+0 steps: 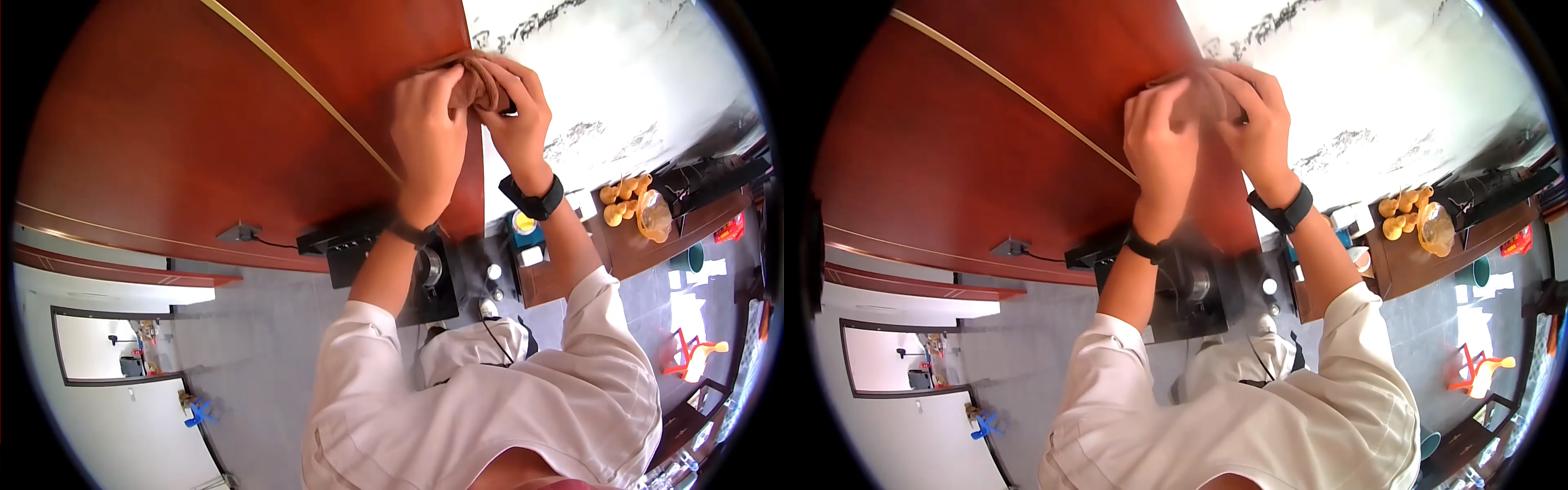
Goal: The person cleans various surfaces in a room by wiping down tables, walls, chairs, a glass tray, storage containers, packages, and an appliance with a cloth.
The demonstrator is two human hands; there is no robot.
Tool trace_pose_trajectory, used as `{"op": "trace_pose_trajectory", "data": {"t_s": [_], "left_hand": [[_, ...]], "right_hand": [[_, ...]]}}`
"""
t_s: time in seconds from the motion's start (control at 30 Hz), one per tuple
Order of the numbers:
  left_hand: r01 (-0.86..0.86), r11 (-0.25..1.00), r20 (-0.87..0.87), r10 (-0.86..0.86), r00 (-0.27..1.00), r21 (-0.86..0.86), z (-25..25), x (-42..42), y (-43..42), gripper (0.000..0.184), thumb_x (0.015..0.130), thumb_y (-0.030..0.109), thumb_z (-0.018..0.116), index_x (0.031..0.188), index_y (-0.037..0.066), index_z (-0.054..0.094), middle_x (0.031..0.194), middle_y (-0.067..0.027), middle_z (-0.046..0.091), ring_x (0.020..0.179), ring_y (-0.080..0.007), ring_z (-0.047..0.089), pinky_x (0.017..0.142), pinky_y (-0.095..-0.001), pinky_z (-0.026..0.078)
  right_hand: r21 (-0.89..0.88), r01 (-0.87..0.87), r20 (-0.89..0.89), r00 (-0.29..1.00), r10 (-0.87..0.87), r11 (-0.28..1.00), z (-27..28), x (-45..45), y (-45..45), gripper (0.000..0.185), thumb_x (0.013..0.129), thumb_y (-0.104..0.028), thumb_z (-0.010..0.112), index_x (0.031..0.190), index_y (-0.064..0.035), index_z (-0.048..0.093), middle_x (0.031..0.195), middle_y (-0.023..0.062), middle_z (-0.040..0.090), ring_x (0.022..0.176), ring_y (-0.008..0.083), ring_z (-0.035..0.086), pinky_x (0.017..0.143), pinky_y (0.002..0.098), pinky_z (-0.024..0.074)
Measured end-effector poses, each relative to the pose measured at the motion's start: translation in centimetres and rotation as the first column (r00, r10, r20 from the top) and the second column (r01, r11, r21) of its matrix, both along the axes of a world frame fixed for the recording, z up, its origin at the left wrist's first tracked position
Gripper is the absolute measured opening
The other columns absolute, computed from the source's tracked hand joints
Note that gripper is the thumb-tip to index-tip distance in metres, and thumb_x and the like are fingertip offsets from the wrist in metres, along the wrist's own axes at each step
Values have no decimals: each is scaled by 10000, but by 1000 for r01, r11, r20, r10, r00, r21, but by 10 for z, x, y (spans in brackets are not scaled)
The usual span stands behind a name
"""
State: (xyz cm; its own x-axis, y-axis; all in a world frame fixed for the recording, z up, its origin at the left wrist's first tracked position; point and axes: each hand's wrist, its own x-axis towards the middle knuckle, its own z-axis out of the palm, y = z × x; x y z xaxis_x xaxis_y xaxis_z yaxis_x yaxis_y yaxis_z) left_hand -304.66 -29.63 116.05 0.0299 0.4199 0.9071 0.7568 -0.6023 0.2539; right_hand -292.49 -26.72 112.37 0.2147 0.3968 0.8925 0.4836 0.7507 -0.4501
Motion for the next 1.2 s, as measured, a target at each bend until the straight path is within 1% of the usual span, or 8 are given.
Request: {"op": "trace_pose_trajectory", "data": {"t_s": [0.23,0.43,0.53,0.67,0.9,1.07,1.17,1.2], "left_hand": [[-11,994,-40,7,999,-110,-63,-4,-2,380,698,-87,714,1044,71,709,1019,-85,709,965,-320,640,837,-402,549],[-8,981,-63,-4,998,-194,-107,-10,-7,324,705,-62,705,1002,67,722,978,-86,725,908,-316,661,809,-392,564],[-52,911,-73,24,997,-409,-122,-10,-14,226,795,53,693,1016,83,729,969,-115,723,928,-340,669,795,-423,561],[-183,726,-247,19,969,-663,-147,-16,-36,220,846,152,686,1058,100,713,1028,-113,708,1001,-345,648,836,-450,533],[-74,732,-240,-124,963,-677,-173,-42,-176,249,811,118,723,1039,103,624,970,-56,615,969,-290,609,730,-392,563],[-21,455,-157,-263,952,-890,-252,-81,-257,272,815,140,743,1041,80,604,1000,-71,632,993,-296,622,759,-409,553],[32,294,-49,-264,963,-955,-337,-121,-293,243,820,113,743,1001,62,590,997,-98,639,1007,-326,625,803,-435,534],[40,323,-50,-265,963,-946,-353,-131,-296,258,815,115,747,1022,70,600,993,-101,644,1007,-331,629,801,-441,536]], "right_hand": [[-50,14,38,999,-12,999,-60,2,-7,471,685,61,755,1127,-101,740,1136,67,682,981,277,629,785,357,547],[-230,6,10,1000,-4,973,-111,-3,-21,546,652,136,746,1160,-64,733,1185,83,676,1047,270,653,868,342,553],[-383,-65,-21,998,62,922,-131,-1,-32,510,677,102,758,1165,-42,720,1173,99,674,1044,275,655,868,341,549],[-693,-206,-90,976,201,691,-173,0,-59,471,728,-9,754,1192,-73,709,1147,116,666,1012,311,646,866,356,536],[-709,-336,-47,900,434,620,-193,2,-183,635,627,35,812,1238,-78,679,1102,131,641,967,334,647,837,371,545],[-914,-214,69,757,650,346,-263,-9,-260,579,692,-103,815,1252,-105,668,1149,104,637,1044,347,645,865,398,548],[-959,-138,51,779,625,249,-311,-45,-304,565,711,-127,804,1259,-126,666,1181,97,629,1053,344,644,866,409,552],[-960,-116,62,801,596,255,-320,-62,-307,560,719,-116,792,1264,-133,663,1196,96,624,1062,341,642,873,411,551]]}}
